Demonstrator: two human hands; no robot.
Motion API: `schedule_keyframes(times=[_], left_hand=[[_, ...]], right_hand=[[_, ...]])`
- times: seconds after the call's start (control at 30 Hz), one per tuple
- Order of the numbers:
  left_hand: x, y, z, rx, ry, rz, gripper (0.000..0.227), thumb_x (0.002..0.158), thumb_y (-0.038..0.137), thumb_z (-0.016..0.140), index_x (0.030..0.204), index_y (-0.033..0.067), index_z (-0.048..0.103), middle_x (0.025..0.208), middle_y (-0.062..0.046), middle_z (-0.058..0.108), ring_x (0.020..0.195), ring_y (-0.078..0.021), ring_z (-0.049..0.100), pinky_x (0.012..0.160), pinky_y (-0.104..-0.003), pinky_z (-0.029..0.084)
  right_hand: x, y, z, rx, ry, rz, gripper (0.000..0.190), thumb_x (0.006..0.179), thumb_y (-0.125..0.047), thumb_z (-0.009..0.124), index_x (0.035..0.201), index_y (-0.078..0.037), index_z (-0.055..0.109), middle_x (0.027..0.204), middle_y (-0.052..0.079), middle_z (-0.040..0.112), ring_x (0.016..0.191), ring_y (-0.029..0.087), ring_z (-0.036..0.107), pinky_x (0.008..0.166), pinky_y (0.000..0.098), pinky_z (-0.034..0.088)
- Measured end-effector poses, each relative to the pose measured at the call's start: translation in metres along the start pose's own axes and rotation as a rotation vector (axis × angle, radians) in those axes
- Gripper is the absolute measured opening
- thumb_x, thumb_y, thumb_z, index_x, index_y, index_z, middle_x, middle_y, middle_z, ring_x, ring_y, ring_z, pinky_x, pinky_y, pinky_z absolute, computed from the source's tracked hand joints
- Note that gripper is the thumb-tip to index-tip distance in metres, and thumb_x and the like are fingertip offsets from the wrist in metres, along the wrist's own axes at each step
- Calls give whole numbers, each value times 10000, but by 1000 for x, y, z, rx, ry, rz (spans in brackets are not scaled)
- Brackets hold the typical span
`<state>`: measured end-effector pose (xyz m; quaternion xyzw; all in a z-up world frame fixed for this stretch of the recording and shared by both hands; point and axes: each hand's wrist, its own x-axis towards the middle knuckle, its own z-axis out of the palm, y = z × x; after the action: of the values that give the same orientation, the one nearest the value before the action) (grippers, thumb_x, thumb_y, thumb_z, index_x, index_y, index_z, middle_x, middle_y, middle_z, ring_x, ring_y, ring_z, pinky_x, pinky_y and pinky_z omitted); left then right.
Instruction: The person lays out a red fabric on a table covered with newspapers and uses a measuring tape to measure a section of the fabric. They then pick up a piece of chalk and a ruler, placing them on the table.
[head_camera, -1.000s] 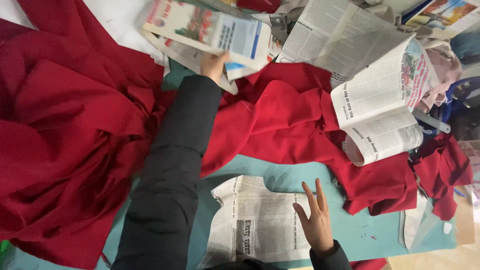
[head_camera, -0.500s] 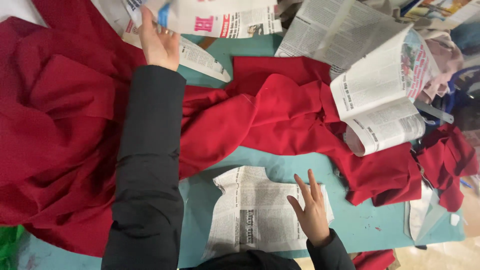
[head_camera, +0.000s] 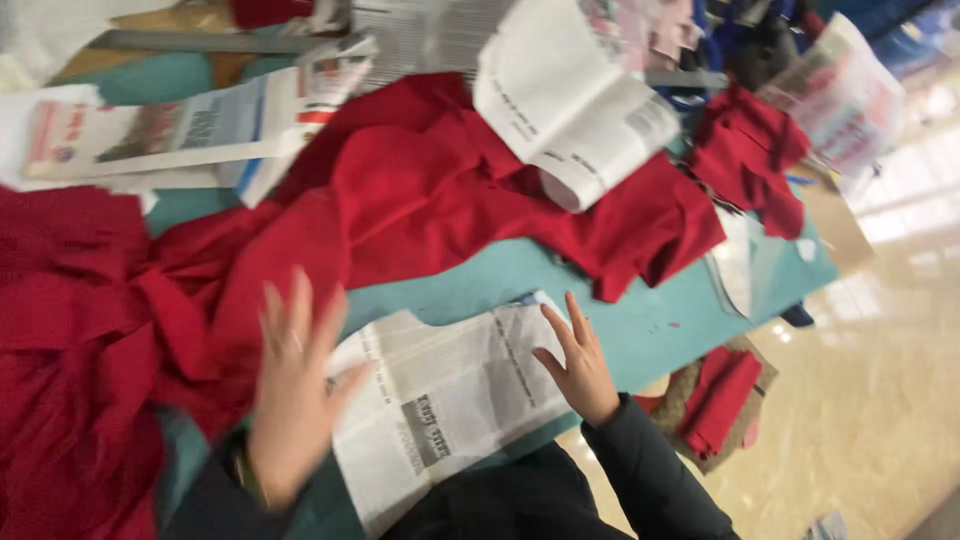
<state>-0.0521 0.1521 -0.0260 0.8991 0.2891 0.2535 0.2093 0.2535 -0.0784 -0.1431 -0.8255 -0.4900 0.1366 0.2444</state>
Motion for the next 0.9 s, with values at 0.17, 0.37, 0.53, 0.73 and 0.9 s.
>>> schedule_keyframes(times=[0.17, 0.37, 0.53, 0.73, 0.9], left_hand=[[-105, 41, 113, -63, -339, -99, 676, 940, 414, 671, 1523, 128, 483, 1669, -219, 263, 1447, -507, 311, 1185, -562, 287], [-94, 64, 226, 357, -334, 26, 740, 770, 503, 814, 1344, 92, 592, 1465, -188, 506, 1276, -396, 583, 1111, -480, 446], [-38, 84, 337, 505, -351, -119, 838, 660, 513, 922, 1269, 23, 622, 1273, -301, 615, 911, -451, 724, 637, -472, 650], [11, 105, 350, 689, -142, -129, 1032, 435, 532, 969, 1309, 120, 609, 1312, -171, 575, 867, -283, 640, 540, -355, 586], [23, 115, 321, 591, -190, -149, 1034, 599, 475, 904, 1477, 113, 496, 1605, -126, 415, 946, -219, 666, 546, -296, 631]], right_hand=[[24, 53, -9, 183, 27, 3, 696, 931, -251, 750, 1558, -220, 450, 1637, 213, 320, 1457, 441, 386, 1168, 588, 362], [114, 128, -6, 1483, 89, 437, 659, 1001, -230, 712, 1575, -110, 412, 1558, 194, 426, 1373, 305, 524, 1129, 466, 475], [214, 169, -26, 2031, 171, 742, 884, 990, -367, 733, 1631, -151, 164, 1621, 158, 218, 1446, 286, 434, 1162, 403, 453], [274, 163, -47, 1839, 183, 768, 1187, 851, -548, 858, 1658, -139, 91, 1640, 163, 165, 1524, 290, 255, 1246, 407, 239], [302, 125, -76, 1790, 107, 826, 1020, 771, -447, 909, 1527, 11, 401, 1433, 192, 550, 1354, 340, 552, 1123, 495, 458]])
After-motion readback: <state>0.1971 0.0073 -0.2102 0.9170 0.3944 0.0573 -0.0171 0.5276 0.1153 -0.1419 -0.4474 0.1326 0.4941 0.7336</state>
